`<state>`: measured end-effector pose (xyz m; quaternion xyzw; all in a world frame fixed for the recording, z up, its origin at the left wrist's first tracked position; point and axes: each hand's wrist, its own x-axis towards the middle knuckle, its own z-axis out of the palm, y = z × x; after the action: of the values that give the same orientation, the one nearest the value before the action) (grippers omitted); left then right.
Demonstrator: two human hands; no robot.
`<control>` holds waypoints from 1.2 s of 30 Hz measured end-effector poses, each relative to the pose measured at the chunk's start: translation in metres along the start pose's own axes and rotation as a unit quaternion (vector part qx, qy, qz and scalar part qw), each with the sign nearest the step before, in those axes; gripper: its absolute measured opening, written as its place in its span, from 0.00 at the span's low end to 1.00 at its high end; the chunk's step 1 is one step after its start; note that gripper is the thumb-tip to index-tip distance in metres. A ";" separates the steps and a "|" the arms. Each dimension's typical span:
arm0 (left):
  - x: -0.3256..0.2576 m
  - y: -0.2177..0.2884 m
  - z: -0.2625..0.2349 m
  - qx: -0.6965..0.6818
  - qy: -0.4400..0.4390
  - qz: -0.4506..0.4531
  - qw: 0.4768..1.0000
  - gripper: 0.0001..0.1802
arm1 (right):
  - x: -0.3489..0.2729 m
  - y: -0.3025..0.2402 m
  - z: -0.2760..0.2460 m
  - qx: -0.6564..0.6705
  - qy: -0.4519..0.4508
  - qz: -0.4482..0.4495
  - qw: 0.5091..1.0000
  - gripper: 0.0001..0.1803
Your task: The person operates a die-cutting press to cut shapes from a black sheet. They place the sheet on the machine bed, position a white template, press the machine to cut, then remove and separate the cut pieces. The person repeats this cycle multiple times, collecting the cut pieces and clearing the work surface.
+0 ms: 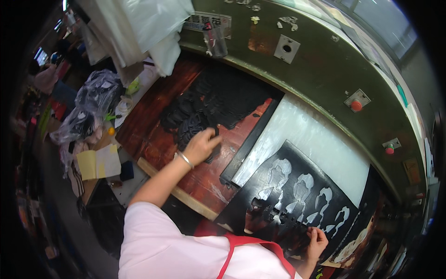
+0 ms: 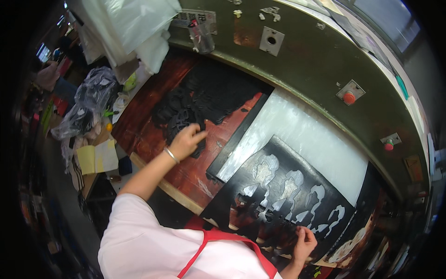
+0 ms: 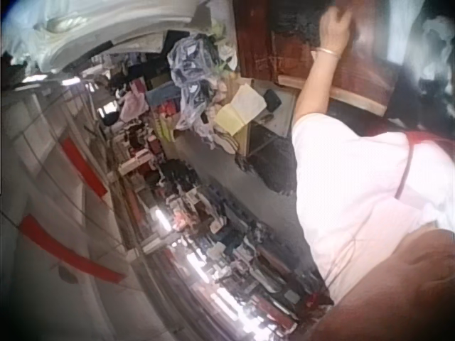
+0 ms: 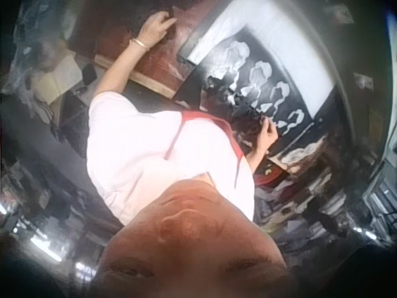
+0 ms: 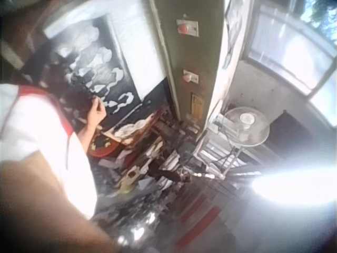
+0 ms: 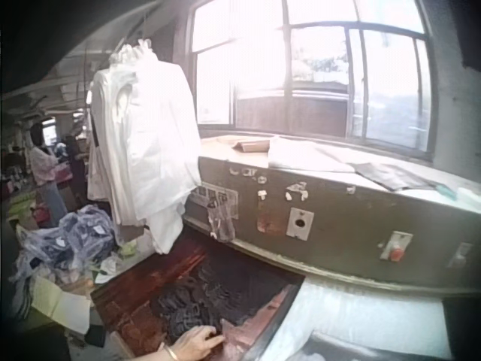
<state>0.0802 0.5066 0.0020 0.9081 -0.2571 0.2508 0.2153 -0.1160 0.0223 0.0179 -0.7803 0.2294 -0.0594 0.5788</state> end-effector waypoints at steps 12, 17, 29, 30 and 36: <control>-0.077 0.157 0.019 -0.103 -0.093 -0.203 0.969 0.21 | 0.021 0.128 -0.138 -0.296 0.314 0.036 0.901 0.28; -0.079 0.198 0.039 -0.275 -0.092 -0.430 0.855 0.24 | 0.038 0.135 -0.146 -0.057 0.305 0.056 0.949 0.28; 0.012 0.258 0.053 -0.369 -0.383 -0.264 0.804 0.33 | -0.230 0.130 -0.115 0.081 0.521 0.129 0.840 0.12; 0.018 0.263 0.059 -0.399 -0.422 -0.270 0.768 0.32 | -0.261 0.134 -0.102 0.119 0.560 0.133 0.809 0.11; 0.020 0.309 0.069 -0.381 -0.544 -0.120 0.738 0.28 | -0.404 0.136 -0.051 0.115 0.720 0.179 0.661 0.12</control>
<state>-0.0590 0.2244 0.0401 0.7557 -0.2933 -0.4323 0.3950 -0.5321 0.1199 -0.0225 -0.3652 0.7009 -0.5241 0.3174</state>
